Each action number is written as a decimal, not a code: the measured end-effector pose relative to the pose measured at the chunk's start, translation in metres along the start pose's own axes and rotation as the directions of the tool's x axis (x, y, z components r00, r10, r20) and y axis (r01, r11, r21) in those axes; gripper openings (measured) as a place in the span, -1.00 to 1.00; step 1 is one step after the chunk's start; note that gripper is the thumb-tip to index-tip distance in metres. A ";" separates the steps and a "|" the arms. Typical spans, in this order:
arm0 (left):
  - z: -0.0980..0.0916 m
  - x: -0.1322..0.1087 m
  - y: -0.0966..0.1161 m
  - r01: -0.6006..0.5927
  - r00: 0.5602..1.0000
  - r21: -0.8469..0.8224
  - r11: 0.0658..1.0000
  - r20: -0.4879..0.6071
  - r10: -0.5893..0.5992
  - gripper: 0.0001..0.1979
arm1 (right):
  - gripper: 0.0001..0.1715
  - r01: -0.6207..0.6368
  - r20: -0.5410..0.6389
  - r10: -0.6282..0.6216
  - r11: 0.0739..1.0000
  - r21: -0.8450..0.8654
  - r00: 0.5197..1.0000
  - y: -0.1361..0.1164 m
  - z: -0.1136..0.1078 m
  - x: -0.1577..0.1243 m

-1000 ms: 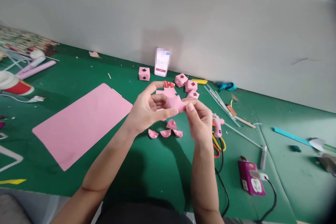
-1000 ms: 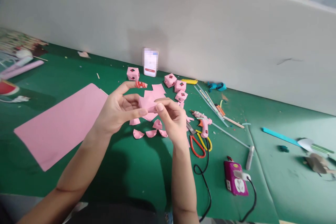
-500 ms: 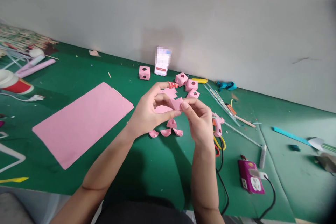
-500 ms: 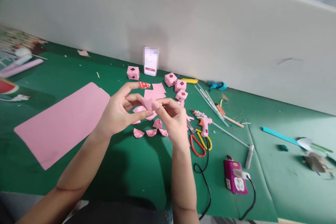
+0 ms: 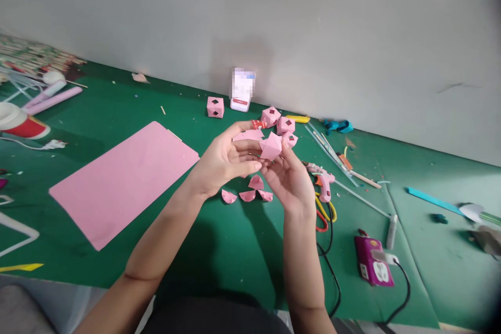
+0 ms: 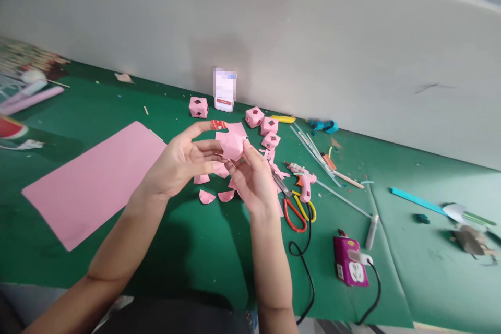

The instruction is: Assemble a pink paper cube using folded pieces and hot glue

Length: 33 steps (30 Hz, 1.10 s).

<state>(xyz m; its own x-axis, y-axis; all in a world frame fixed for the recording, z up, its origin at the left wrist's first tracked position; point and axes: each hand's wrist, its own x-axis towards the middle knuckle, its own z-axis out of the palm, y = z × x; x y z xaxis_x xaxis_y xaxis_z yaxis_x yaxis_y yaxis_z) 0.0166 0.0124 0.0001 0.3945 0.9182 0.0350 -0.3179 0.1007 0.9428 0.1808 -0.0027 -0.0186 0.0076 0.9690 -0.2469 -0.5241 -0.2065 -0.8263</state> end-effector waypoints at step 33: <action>0.008 -0.005 0.009 0.005 0.987 0.145 0.989 -0.160 0.018 -0.43 | -0.72 0.168 0.059 -0.169 0.986 0.023 0.984 0.008 0.019 -0.012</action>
<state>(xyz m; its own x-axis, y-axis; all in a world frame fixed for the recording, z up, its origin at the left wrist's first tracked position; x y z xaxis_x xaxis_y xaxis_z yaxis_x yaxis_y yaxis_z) 0.0185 0.0060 0.0106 0.2459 0.9693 -0.0010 -0.1877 0.0486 0.9810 0.1606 -0.0140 -0.0130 0.0460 0.9962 -0.0739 -0.5350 -0.0379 -0.8440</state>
